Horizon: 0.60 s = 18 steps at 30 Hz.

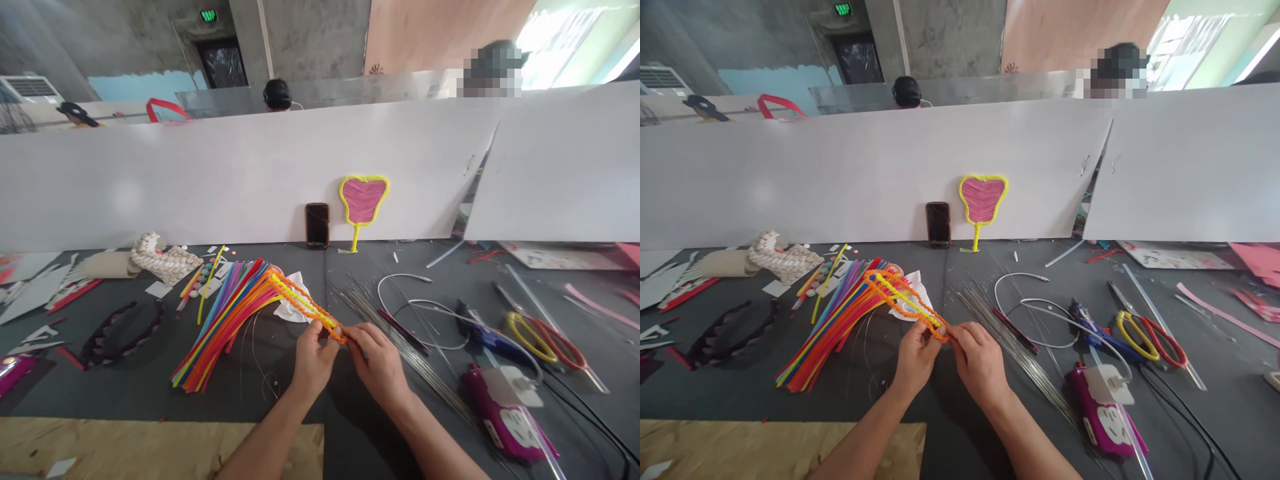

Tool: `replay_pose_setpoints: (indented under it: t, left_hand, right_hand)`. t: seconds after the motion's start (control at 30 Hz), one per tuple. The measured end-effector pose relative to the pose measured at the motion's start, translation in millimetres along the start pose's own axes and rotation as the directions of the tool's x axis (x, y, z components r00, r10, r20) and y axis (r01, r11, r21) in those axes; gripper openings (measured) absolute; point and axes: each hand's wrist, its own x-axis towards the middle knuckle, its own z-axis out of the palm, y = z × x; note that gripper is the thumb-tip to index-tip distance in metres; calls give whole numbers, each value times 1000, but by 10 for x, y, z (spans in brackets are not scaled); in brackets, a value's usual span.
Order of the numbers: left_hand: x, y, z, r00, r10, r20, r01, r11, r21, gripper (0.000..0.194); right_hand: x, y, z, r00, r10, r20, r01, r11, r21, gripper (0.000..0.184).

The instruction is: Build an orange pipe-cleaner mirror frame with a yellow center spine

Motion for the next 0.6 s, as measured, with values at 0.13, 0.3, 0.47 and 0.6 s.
replay_pose_setpoints:
  t: [0.13,0.3,0.47,0.6]
  left_hand:
    - [-11,-14,2,1000,8,-22,-7,999,44,16]
    - [-17,1,22,999,-39,-35,39,999,-4,19]
    - [-11,17,18,999,-42,-33,42,999,15,16]
    - [-15,17,1,1000,15,-8,-15,996,86,11]
  right_hand:
    - [-1,9,-6,999,-24,-36,24,1000,-15,21]
    - [-1,21,-22,999,-32,-33,30,999,-33,23]
    - [-15,14,4,999,-19,-28,18,999,-37,23]
    - [-15,6,20,999,-32,-44,30,999,-29,22]
